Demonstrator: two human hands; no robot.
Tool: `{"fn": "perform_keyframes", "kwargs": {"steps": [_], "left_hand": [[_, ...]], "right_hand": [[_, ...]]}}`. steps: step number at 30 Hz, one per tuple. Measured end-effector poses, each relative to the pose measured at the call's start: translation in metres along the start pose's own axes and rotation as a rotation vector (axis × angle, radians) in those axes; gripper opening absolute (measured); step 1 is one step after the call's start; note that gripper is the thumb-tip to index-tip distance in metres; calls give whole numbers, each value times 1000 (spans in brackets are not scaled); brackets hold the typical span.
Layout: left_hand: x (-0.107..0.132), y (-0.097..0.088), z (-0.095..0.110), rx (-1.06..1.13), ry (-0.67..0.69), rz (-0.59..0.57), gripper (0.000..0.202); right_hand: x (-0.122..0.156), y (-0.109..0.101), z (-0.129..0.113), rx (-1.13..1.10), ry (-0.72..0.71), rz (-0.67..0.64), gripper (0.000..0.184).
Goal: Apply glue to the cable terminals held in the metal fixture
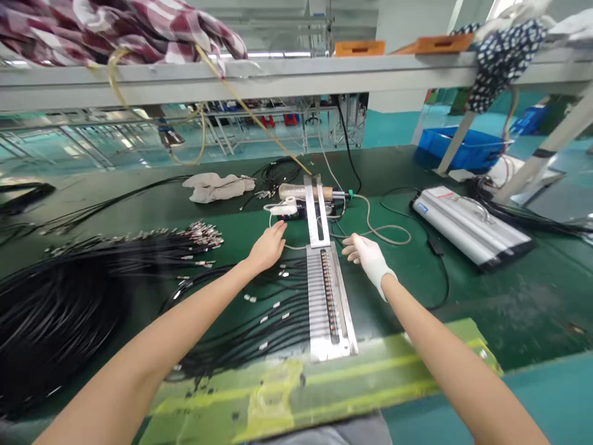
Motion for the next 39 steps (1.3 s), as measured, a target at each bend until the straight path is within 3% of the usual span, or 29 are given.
{"fn": "perform_keyframes", "kwargs": {"steps": [5,8,12,17,21,25,27,30,34,39], "left_hand": [[-85,37,-45,-78,13,26,65],[-108,49,-66,-138,49,22,65],[-123,53,-81,-270,75,-37,62],[-133,58,-85,-360,15,-91,66],[-123,52,-82,-168,-7,-28,57],[-100,46,-105,-89,-214,-15,38],[-96,46,-119,-116,-288,-11,39],[-107,51,-131,-137,-263,-3,51],[-127,60,-141,-146,-232,13,46],[-122,59,-144,-126,-235,45,43]], "right_hand": [[-130,23,-58,433,-265,110,48],[-191,38,-81,710,-354,146,61],[-240,57,-90,992,-397,120,71],[-266,65,-83,1203,-368,120,68],[-275,64,-83,1294,-334,124,52],[-285,62,-87,1356,-308,79,39],[-289,62,-88,1374,-299,52,38],[-295,61,-86,1395,-283,15,38],[-298,59,-83,1417,-288,-7,37],[-300,56,-79,1417,-309,-4,35]]}}
Point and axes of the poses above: each hand's wrist, its own x-axis away from the middle knuckle, its own y-axis out of the palm, z = x × y, the point moved 7 cm from there along -x, towards the middle knuckle, and after that the axes turned 2 degrees about z, right-handed, at the moved point
